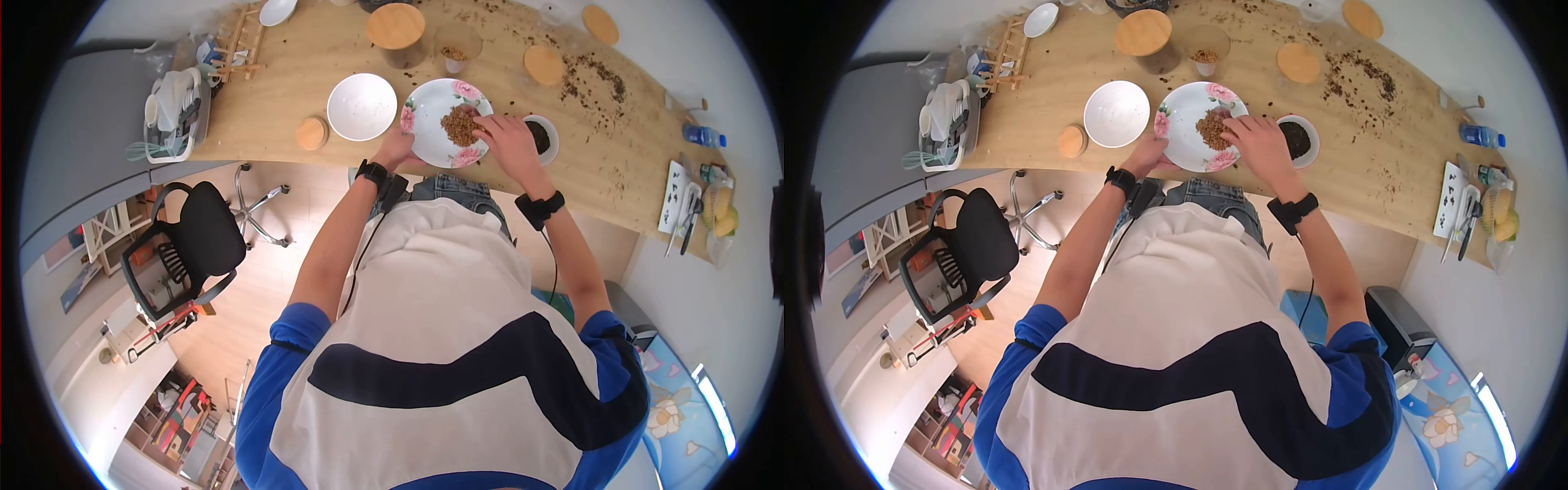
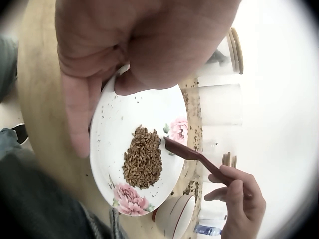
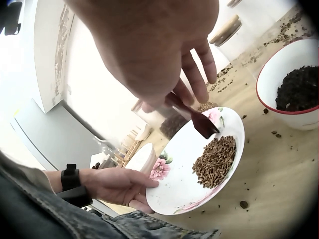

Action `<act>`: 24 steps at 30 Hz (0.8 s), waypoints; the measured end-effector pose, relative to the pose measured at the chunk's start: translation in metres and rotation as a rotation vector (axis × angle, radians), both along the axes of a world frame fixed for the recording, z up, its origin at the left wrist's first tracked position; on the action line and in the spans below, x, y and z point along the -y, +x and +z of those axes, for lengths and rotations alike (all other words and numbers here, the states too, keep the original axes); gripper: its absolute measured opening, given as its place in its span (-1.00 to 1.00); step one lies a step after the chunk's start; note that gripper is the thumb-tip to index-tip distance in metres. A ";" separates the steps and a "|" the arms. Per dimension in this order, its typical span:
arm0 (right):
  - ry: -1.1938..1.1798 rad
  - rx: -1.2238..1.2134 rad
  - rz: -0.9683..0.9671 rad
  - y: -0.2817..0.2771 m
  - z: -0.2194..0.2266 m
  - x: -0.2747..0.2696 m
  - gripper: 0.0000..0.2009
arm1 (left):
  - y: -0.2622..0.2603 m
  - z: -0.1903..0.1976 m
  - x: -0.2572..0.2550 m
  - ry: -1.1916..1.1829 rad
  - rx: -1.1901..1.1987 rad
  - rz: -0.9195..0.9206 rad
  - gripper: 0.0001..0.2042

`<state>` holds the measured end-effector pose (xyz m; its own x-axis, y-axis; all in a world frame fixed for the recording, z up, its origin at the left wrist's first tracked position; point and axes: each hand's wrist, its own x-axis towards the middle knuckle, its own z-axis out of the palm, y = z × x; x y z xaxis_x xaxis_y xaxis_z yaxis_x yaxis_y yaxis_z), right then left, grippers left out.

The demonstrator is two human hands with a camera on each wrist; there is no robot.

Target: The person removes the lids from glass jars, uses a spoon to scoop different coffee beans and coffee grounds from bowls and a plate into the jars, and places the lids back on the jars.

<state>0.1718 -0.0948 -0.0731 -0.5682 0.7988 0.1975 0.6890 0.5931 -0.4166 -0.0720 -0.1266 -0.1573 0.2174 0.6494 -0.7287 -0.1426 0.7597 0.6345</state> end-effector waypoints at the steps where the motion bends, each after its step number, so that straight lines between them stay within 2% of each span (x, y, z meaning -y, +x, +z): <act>1: 0.031 -0.002 0.016 -0.001 -0.001 -0.001 -0.80 | 0.000 0.001 0.000 0.005 0.012 0.016 -0.61; 5: 0.044 -0.004 0.063 -0.002 0.003 0.003 -0.81 | 0.002 0.000 0.002 0.001 0.004 0.006 -0.61; 8: -0.011 -0.059 -0.003 -0.006 0.003 0.003 -0.78 | 0.000 -0.005 0.004 0.010 0.006 0.028 -0.64; 13: -0.018 -0.009 0.049 -0.009 -0.003 0.011 -0.78 | -0.001 -0.002 0.010 -0.074 -0.020 -0.003 -0.66; 16: -0.046 -0.096 -0.024 -0.012 0.003 0.009 -0.78 | 0.002 0.001 0.015 -0.080 -0.015 -0.017 -0.64; 20: -0.003 -0.070 -0.040 -0.012 -0.006 0.000 -0.78 | 0.004 0.005 0.018 -0.084 -0.028 -0.033 -0.65; 24: -0.002 0.039 0.128 -0.018 -0.005 0.011 -0.76 | 0.004 0.007 0.018 -0.077 -0.031 -0.059 -0.66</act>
<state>0.1541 -0.1055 -0.0777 -0.6727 0.7197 0.1718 0.6235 0.6763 -0.3921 -0.0683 -0.1448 -0.1505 0.2299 0.5783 -0.7828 -0.0773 0.8126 0.5777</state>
